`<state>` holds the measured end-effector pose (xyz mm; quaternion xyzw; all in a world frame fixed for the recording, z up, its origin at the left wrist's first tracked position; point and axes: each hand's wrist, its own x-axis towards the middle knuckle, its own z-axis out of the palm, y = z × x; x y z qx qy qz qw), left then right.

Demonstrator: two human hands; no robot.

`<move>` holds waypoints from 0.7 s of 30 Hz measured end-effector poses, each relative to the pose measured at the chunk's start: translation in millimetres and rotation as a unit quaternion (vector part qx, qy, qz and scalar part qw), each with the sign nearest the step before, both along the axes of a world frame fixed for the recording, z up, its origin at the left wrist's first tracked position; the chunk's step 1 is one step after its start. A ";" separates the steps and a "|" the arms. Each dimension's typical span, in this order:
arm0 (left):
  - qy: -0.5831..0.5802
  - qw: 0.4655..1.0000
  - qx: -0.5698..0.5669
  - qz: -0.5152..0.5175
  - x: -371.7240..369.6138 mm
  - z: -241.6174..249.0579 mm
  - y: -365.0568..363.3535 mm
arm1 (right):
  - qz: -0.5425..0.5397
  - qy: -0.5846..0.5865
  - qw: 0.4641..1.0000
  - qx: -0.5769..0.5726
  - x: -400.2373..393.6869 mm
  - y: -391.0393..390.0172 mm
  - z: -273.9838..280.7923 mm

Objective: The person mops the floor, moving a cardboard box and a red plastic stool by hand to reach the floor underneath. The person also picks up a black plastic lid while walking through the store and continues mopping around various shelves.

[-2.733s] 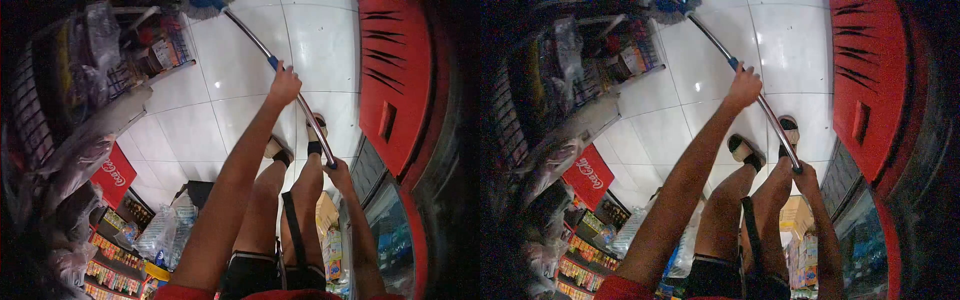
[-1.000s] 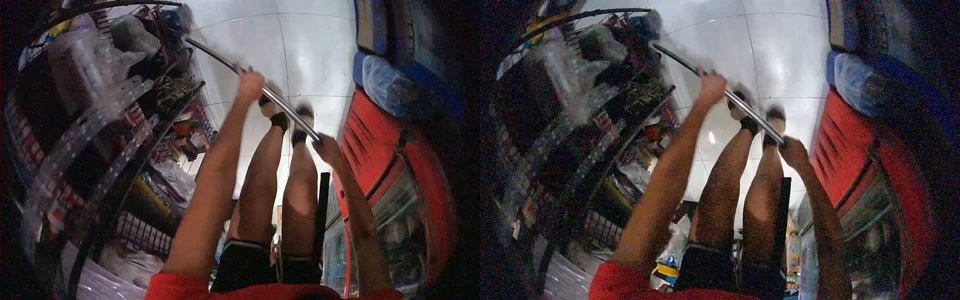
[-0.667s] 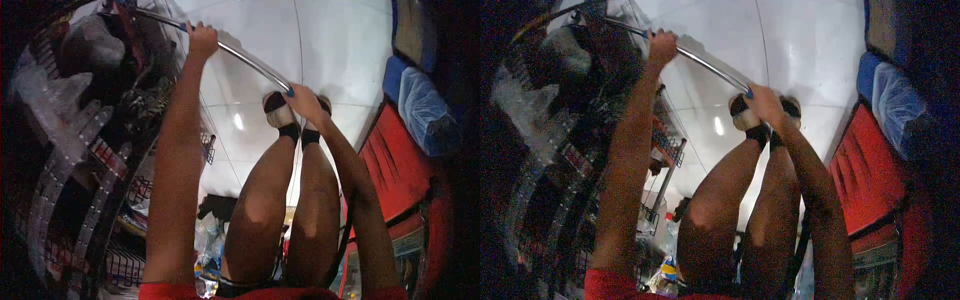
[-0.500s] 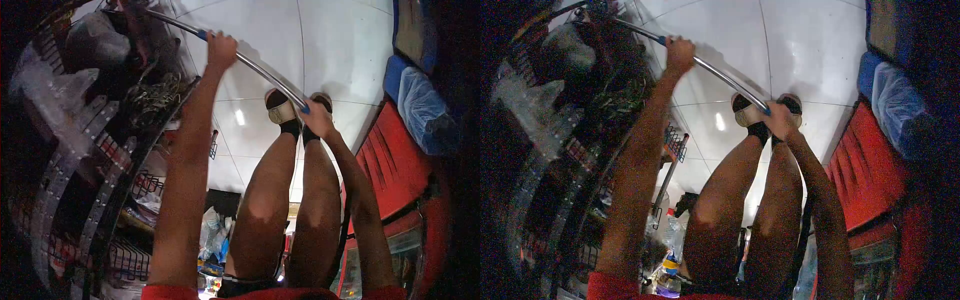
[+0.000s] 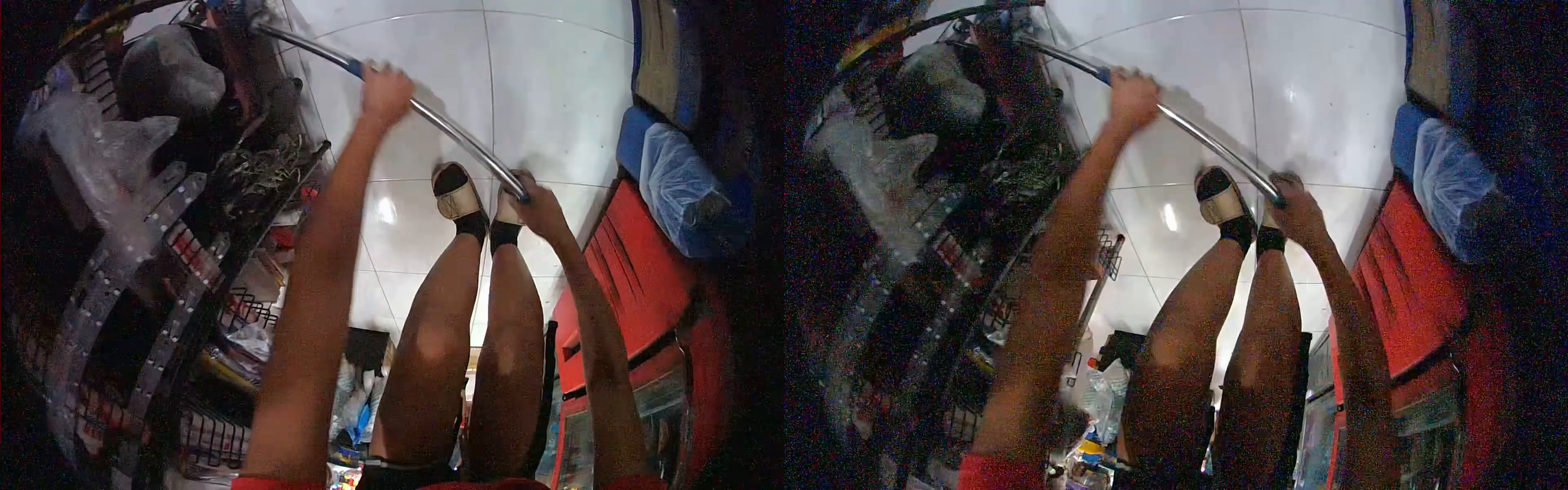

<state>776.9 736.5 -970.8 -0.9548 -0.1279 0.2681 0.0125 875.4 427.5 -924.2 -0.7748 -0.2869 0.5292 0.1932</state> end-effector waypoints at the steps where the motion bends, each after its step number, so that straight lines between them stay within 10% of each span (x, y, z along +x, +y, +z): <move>1: 0.002 1.000 -0.002 0.005 -0.4 -5.7 29.3 | 0.124 -0.049 0.989 0.066 -2.5 6.6 -27.0; 5: -0.066 0.997 0.003 -0.040 -27.6 -15.4 50.0 | 0.045 0.105 0.993 -0.023 -20.4 45.1 -12.2; 16: 0.070 0.970 -0.228 0.047 -17.1 86.0 -162.4 | 0.037 0.025 0.985 -0.166 -27.7 -159.9 117.6; 19: 0.094 0.964 -0.248 0.016 -29.9 106.6 -224.5 | -0.079 0.164 0.910 -0.373 -26.0 -215.6 155.1; 21: 0.139 0.925 -0.354 0.019 -40.0 115.6 -242.9 | 0.052 -0.005 0.978 -0.200 -35.2 -238.8 176.5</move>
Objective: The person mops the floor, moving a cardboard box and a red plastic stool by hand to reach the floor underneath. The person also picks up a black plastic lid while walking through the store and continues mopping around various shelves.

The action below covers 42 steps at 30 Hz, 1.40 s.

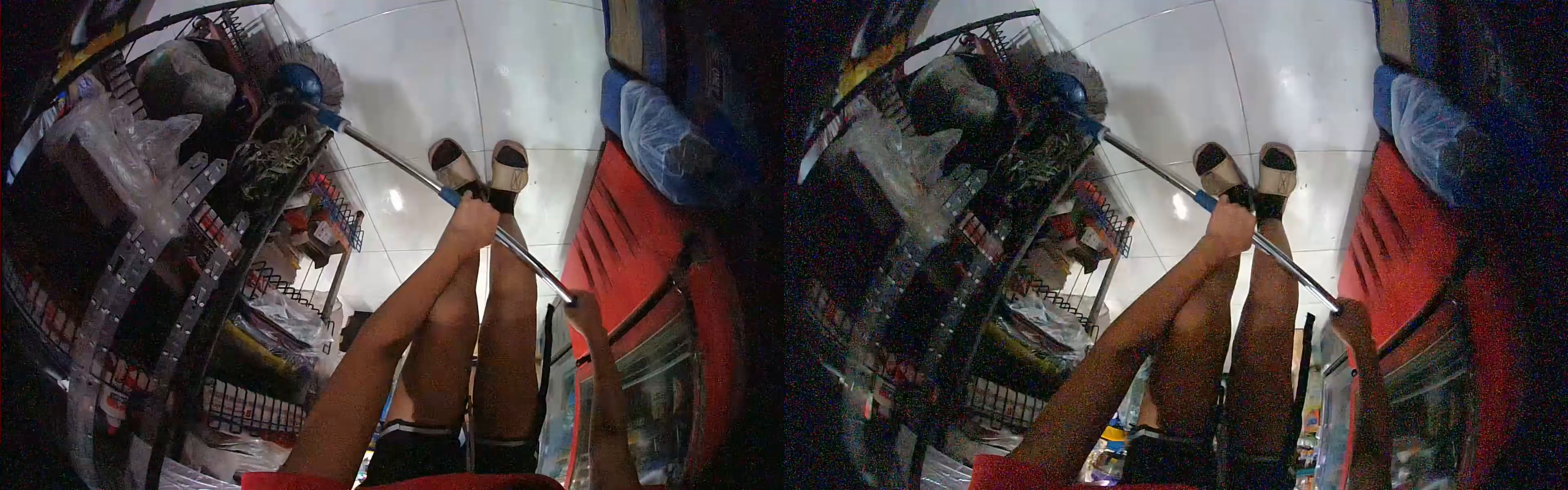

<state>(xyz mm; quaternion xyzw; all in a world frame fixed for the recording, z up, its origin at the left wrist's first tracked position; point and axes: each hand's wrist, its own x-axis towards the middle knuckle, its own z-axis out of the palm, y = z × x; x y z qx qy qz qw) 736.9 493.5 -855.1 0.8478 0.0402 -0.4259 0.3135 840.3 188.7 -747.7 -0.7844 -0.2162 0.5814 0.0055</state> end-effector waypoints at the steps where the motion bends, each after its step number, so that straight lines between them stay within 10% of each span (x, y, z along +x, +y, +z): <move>1: 0.004 1.000 0.000 -0.005 0.1 -1.7 3.0 | -0.005 0.004 1.000 0.000 4.4 8.8 -1.2; 11: -0.025 0.988 0.140 0.052 -16.8 -113.1 93.1 | 0.148 -0.004 0.989 -0.015 39.0 99.7 -177.1; 19: -0.073 0.981 0.156 0.088 -45.1 -94.7 64.5 | 0.096 0.056 0.993 -0.027 5.4 94.0 -137.7; 35: -0.125 0.990 -0.027 0.055 -32.7 44.1 -16.4 | 0.076 -0.059 0.988 -0.125 2.5 29.5 117.8; 42: -0.193 0.974 0.070 0.098 -37.7 17.6 66.6 | 0.042 -0.081 0.995 -0.034 -3.8 101.8 78.6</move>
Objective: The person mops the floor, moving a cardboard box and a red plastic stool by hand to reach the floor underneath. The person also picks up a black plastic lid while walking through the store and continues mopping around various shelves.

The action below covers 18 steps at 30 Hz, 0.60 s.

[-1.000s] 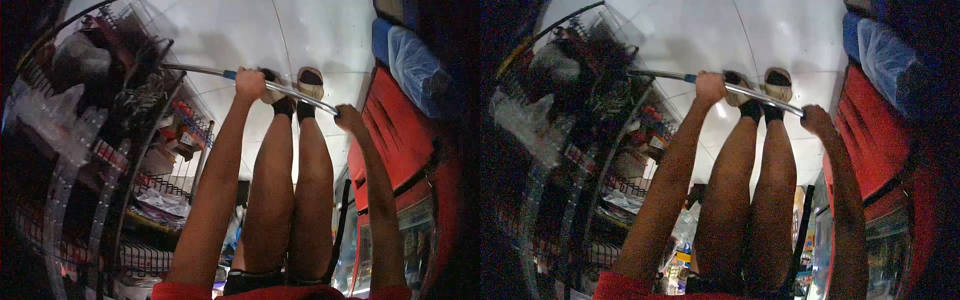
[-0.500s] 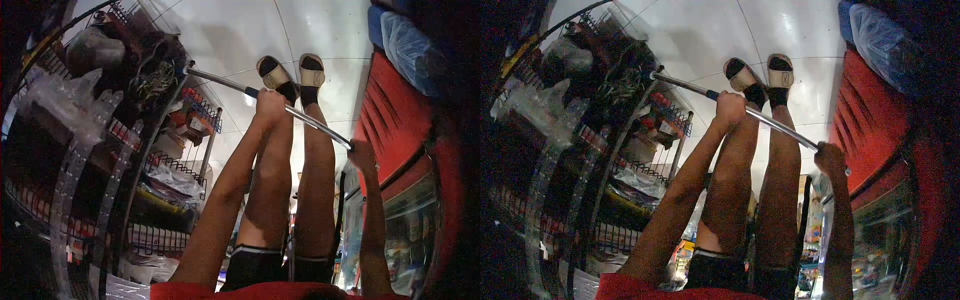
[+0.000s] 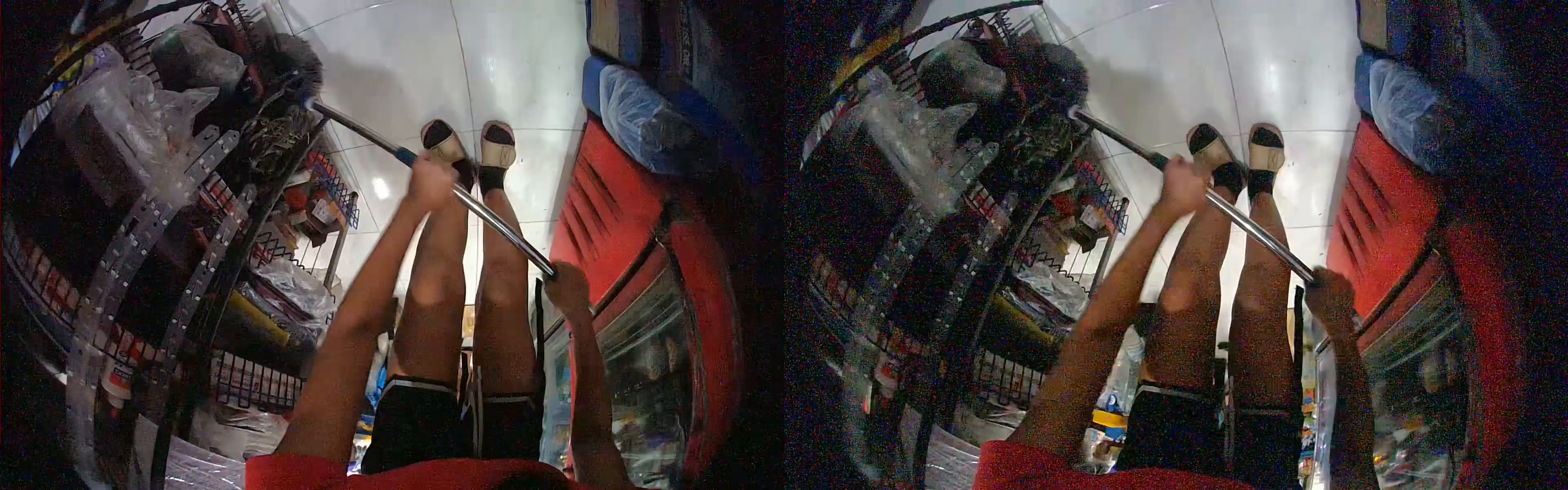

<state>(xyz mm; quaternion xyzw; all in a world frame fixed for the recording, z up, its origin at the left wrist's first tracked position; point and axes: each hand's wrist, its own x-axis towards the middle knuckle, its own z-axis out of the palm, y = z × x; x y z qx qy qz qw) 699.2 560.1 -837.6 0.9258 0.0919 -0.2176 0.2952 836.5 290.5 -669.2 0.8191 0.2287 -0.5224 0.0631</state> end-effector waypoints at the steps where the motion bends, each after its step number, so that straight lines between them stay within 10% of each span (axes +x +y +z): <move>1: 0.007 1.000 0.013 0.003 4.8 -1.2 23.0 | -0.007 0.011 1.000 -0.005 3.8 30.6 -6.9; 7: -0.105 0.991 0.074 0.025 27.0 8.4 31.3 | 0.030 0.021 0.999 -0.018 29.3 50.8 5.0; 14: -0.175 0.981 -0.055 -0.066 65.4 60.0 -7.4 | -0.212 0.044 0.975 -0.044 -9.6 -31.2 94.3; 18: -0.183 0.981 -0.036 -0.048 95.9 59.7 48.6 | -0.348 0.090 0.927 -0.104 7.5 71.5 91.2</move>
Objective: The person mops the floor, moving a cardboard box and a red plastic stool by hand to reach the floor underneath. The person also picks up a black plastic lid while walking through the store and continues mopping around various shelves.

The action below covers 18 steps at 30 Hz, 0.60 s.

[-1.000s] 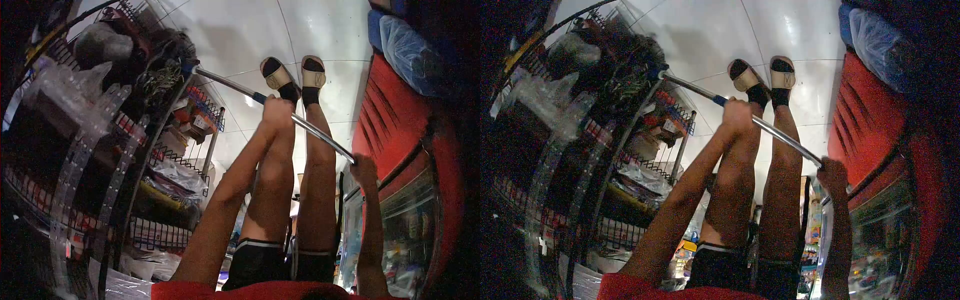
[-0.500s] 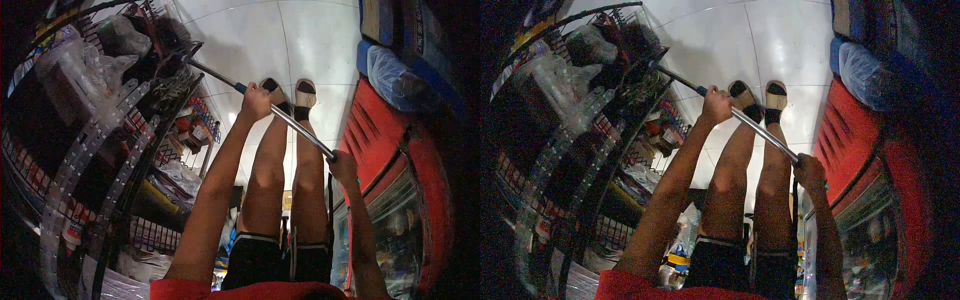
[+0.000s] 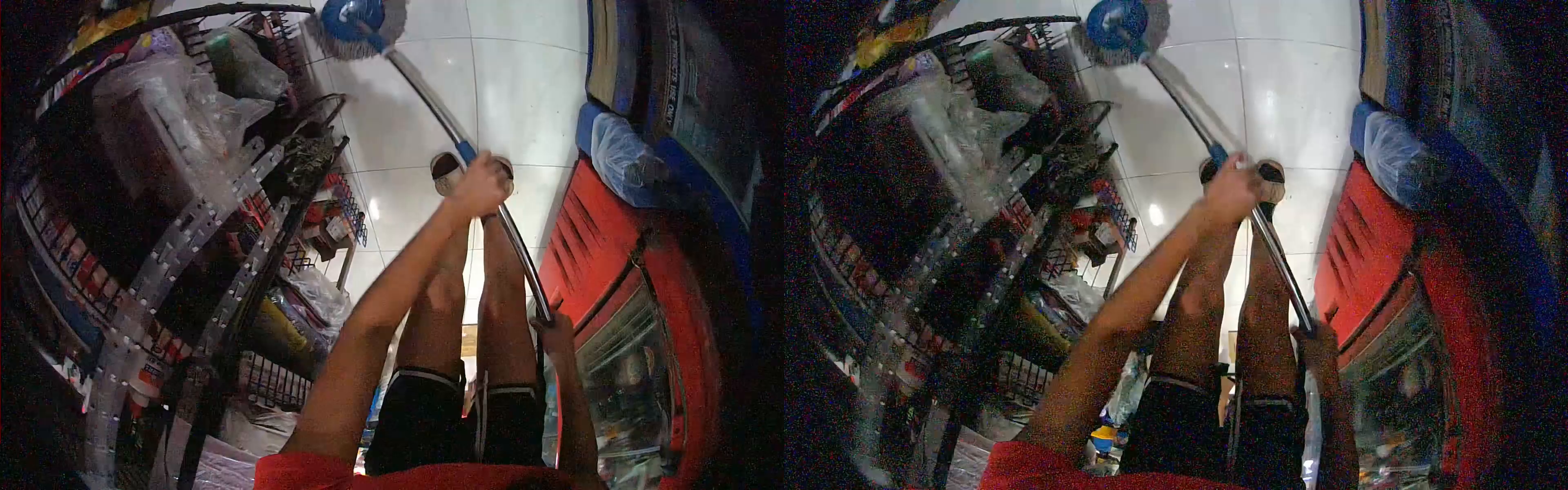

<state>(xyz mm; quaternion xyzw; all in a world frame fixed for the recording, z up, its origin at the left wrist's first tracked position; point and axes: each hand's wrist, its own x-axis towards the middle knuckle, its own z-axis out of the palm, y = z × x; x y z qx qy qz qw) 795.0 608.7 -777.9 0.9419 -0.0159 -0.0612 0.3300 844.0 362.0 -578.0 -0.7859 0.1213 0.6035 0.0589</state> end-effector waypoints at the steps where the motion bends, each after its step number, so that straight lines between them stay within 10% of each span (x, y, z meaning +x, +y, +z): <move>1: 0.030 0.998 0.042 -0.026 5.5 -1.9 18.2 | 0.001 -0.008 1.000 0.025 -12.8 -10.4 -26.6; 12: 0.094 0.949 0.269 0.135 94.7 -17.0 263.1 | -0.074 0.078 0.947 0.304 88.8 225.6 -47.2; 18: 0.177 0.976 0.078 0.097 134.2 21.9 205.7 | -0.274 0.216 0.901 0.258 164.3 186.7 75.3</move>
